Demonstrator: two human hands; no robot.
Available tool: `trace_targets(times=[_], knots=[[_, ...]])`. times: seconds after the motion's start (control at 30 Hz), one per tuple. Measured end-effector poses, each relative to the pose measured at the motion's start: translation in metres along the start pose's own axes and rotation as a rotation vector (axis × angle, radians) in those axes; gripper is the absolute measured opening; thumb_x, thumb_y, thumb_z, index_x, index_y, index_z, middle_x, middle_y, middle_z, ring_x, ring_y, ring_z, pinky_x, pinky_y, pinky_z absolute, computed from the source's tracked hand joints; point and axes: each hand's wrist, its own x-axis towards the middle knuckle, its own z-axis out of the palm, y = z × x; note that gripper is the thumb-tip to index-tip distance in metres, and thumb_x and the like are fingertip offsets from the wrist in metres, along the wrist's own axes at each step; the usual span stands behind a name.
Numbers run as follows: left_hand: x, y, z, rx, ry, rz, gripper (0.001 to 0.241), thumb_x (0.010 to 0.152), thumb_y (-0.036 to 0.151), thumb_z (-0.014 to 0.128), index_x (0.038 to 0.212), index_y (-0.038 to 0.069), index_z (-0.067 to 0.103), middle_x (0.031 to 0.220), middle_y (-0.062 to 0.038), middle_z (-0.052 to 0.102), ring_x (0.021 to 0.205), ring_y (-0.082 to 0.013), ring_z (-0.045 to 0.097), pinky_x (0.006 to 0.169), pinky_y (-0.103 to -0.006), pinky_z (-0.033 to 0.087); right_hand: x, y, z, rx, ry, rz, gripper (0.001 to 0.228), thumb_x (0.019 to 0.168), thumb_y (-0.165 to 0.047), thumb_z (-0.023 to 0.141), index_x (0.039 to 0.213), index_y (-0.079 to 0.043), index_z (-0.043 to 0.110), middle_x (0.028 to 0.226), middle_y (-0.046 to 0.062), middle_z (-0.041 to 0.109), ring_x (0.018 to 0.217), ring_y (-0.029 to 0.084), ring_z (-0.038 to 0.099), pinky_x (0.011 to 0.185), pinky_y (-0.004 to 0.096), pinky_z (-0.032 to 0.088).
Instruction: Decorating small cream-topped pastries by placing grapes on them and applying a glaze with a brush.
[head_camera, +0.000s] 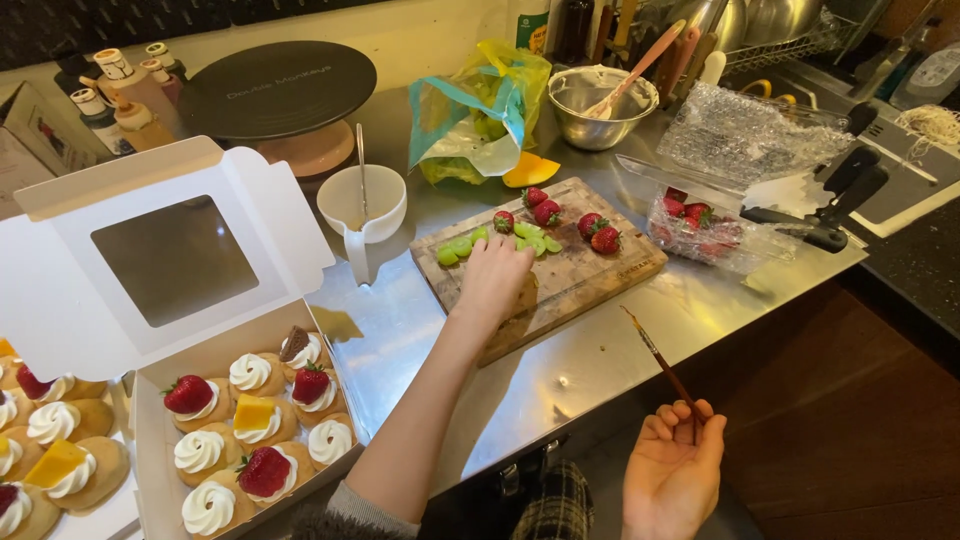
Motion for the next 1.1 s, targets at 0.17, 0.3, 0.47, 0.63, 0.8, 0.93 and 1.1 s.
trace_targets(times=[0.17, 0.3, 0.47, 0.63, 0.8, 0.93, 1.1], knots=[[-0.005, 0.001, -0.016, -0.179, 0.082, 0.030, 0.017, 0.088, -0.007, 0.065, 0.097, 0.007, 0.069, 0.088, -0.011, 0.062, 0.083, -0.0308, 0.057, 0.077, -0.0434, 0.047, -0.006, -0.002, 0.002, -0.071, -0.057, -0.096, 0.023, 0.109, -0.031, 0.060, 0.109, -0.009, 0.061, 0.093, 0.004, 0.056, 0.081, 0.010, 0.053, 0.065, 0.018, 0.043], [-0.060, 0.011, -0.091, -0.780, 0.239, -0.112, 0.003, 0.098, 0.010, 0.068, 0.099, 0.007, 0.068, 0.097, -0.009, 0.058, 0.082, -0.0272, 0.062, 0.068, -0.0396, 0.050, -0.012, -0.006, 0.020, -0.174, -0.137, -0.166, 0.027, 0.106, -0.032, 0.065, 0.109, -0.005, 0.063, 0.091, 0.005, 0.055, 0.083, 0.011, 0.053, 0.067, 0.020, 0.042], [-0.188, 0.017, -0.183, -1.356, 0.317, -0.364, 0.020, 0.089, 0.015, 0.076, 0.109, 0.015, 0.080, 0.107, -0.001, 0.080, 0.090, -0.0118, 0.076, 0.086, -0.0283, 0.061, -0.039, -0.018, 0.077, -0.469, -0.423, -0.399, 0.034, 0.108, -0.047, 0.058, 0.097, -0.015, 0.057, 0.080, 0.001, 0.055, 0.067, 0.009, 0.055, 0.054, 0.021, 0.039], [-0.267, -0.003, -0.213, -1.354, 0.387, -0.489, 0.017, 0.083, 0.007, 0.080, 0.100, 0.009, 0.078, 0.097, -0.003, 0.083, 0.089, -0.0116, 0.079, 0.089, -0.0245, 0.065, -0.095, 0.002, 0.110, -0.677, -0.784, -0.416, 0.035, 0.115, -0.040, 0.050, 0.098, -0.010, 0.053, 0.078, 0.007, 0.053, 0.061, 0.014, 0.053, 0.051, 0.026, 0.043], [-0.309, -0.030, -0.221, -1.195, 0.486, -0.577, 0.020, 0.080, 0.008, 0.084, 0.099, 0.012, 0.080, 0.095, 0.001, 0.083, 0.086, -0.0088, 0.080, 0.085, -0.0228, 0.067, -0.138, 0.031, 0.126, -0.680, -1.043, -0.432, 0.037, 0.115, -0.036, 0.049, 0.097, -0.004, 0.049, 0.076, 0.011, 0.046, 0.059, 0.020, 0.049, 0.053, 0.028, 0.042], [-0.329, -0.045, -0.221, -1.147, 0.573, -0.582, 0.022, 0.080, 0.006, 0.084, 0.101, 0.011, 0.080, 0.094, -0.001, 0.082, 0.083, -0.0083, 0.078, 0.082, -0.0224, 0.065, -0.164, 0.037, 0.135, -0.837, -1.156, -0.563, 0.035, 0.117, -0.026, 0.044, 0.100, 0.005, 0.051, 0.080, 0.018, 0.052, 0.059, 0.025, 0.054, 0.055, 0.032, 0.047], [-0.339, -0.058, -0.225, -1.023, 0.599, -0.574, 0.018, 0.082, 0.010, 0.083, 0.099, 0.015, 0.079, 0.094, 0.003, 0.082, 0.083, -0.0064, 0.076, 0.076, -0.0202, 0.060, -0.175, 0.040, 0.143, -0.869, -1.173, -0.626, 0.037, 0.117, -0.025, 0.043, 0.101, 0.007, 0.050, 0.085, 0.021, 0.053, 0.062, 0.027, 0.054, 0.057, 0.033, 0.047]])
